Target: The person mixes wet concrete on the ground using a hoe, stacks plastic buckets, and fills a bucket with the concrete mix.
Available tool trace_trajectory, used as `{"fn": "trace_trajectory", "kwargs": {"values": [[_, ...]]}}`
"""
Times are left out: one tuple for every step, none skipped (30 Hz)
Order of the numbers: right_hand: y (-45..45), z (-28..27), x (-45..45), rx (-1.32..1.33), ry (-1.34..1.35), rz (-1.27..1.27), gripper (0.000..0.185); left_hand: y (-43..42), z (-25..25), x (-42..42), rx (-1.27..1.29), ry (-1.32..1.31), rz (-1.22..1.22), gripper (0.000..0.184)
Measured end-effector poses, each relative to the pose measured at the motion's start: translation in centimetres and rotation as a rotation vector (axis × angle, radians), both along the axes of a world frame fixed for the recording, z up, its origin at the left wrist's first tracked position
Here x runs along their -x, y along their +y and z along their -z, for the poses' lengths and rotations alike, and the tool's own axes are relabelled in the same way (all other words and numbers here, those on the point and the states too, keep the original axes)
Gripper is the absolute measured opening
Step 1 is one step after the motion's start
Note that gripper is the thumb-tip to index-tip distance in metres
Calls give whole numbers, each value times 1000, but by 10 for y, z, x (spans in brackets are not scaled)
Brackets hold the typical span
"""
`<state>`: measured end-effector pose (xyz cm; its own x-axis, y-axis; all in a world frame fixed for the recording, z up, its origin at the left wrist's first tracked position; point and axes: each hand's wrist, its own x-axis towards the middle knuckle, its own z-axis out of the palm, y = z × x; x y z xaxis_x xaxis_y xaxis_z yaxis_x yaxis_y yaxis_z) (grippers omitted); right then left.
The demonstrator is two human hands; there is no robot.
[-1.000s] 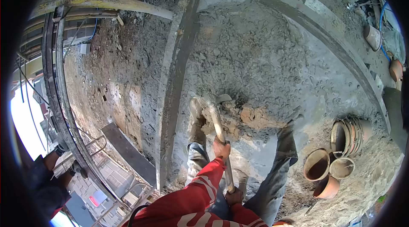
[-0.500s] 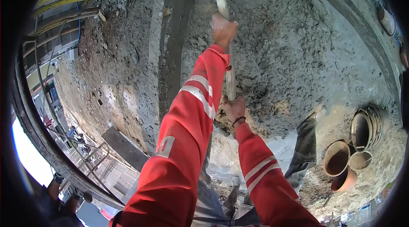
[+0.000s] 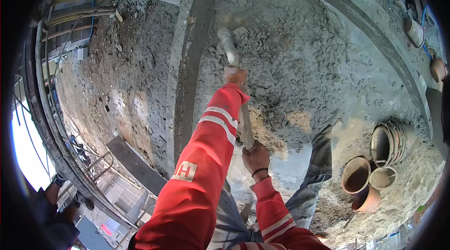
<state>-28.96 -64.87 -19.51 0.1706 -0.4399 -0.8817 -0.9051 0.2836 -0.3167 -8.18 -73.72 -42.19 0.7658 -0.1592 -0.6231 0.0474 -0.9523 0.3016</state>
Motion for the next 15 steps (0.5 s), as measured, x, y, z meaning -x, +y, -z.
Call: {"fn": "trace_trajectory", "kwargs": {"values": [[14,-12,22,-17,50,-57,28,29,-6,22,-16,62,0,15],[27,-23,42,-15,69,-117,28,54,-8,42,-33,107,6,14],[46,-38,67,-26,92,-185,28,89,-11,65,-61,150,0,13],[67,-59,95,-68,138,-229,27,131,-14,96,-108,206,-2,12],[80,-69,117,-82,175,-262,26,151,-37,134,-94,177,-283,14],[97,-82,147,-73,179,-308,25,158,-88,158,-32,287,-382,33],[115,-99,176,-75,189,-354,24,194,-90,193,42,125,-263,24],[119,-120,194,-131,229,-354,24,194,-138,209,259,387,-518,17],[118,-141,204,-185,263,-351,25,195,-167,226,217,418,-569,16],[126,-157,216,-187,263,-357,25,200,-183,241,108,452,-601,20],[135,-174,228,-233,290,-272,26,209,-194,257,-6,489,-633,23],[134,-183,225,-270,312,-182,26,207,-202,266,-32,374,-486,24],[132,-185,220,-271,314,-183,26,204,-202,265,56,318,-403,25],[130,-184,215,-235,302,-116,26,202,-202,264,144,260,-318,26],[126,-183,210,-200,291,-50,27,200,-201,263,230,202,-234,28]]}}
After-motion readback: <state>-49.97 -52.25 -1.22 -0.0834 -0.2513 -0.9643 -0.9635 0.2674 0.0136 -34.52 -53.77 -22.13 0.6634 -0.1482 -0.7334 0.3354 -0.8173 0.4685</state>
